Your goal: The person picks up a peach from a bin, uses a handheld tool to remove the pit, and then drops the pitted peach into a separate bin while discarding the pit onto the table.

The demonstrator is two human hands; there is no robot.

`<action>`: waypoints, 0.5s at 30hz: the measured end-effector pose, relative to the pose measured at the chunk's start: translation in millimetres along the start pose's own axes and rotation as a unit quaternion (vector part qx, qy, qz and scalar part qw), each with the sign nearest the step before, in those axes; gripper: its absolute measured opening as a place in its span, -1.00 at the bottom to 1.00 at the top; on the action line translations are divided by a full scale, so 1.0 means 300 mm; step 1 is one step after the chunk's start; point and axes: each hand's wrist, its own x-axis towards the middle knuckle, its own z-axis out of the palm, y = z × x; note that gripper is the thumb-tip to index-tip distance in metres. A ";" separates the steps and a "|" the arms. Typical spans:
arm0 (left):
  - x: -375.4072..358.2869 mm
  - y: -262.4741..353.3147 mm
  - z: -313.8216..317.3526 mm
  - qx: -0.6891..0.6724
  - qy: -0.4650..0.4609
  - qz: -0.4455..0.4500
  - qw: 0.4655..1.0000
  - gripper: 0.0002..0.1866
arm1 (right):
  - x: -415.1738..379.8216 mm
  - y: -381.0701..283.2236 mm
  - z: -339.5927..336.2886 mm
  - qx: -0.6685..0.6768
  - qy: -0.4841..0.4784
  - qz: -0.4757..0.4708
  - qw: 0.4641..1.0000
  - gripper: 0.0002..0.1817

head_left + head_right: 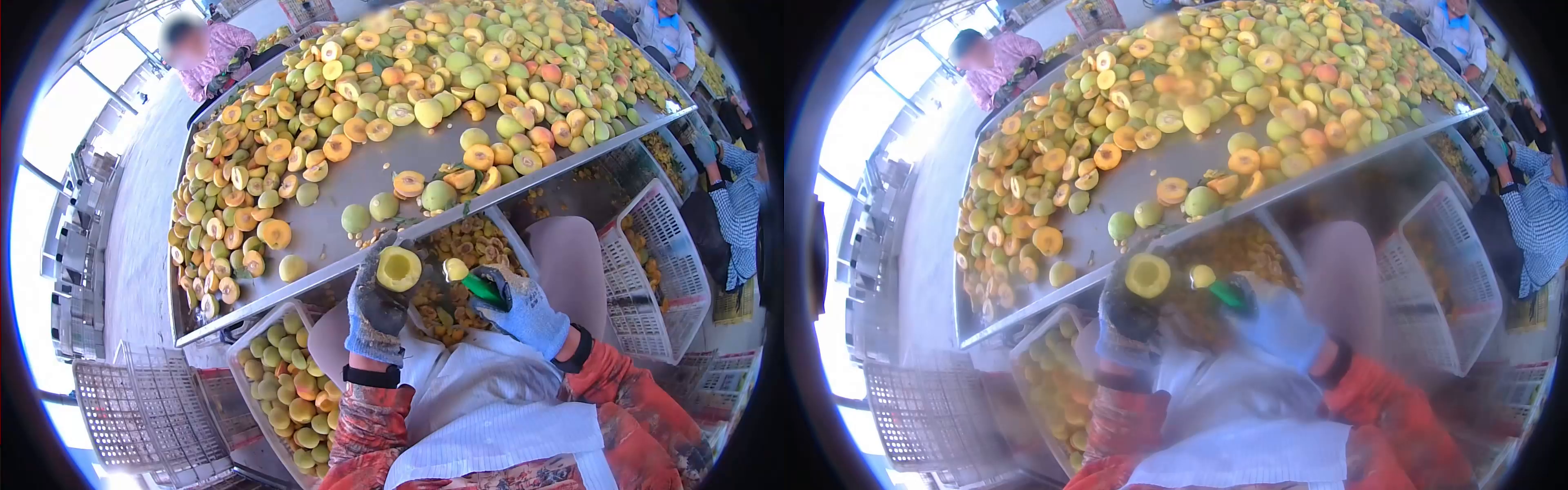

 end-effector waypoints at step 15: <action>-0.080 -0.039 0.067 0.406 -0.107 0.126 0.899 -0.72 | 0.007 -0.033 0.021 -0.068 0.075 -0.068 0.993 -0.48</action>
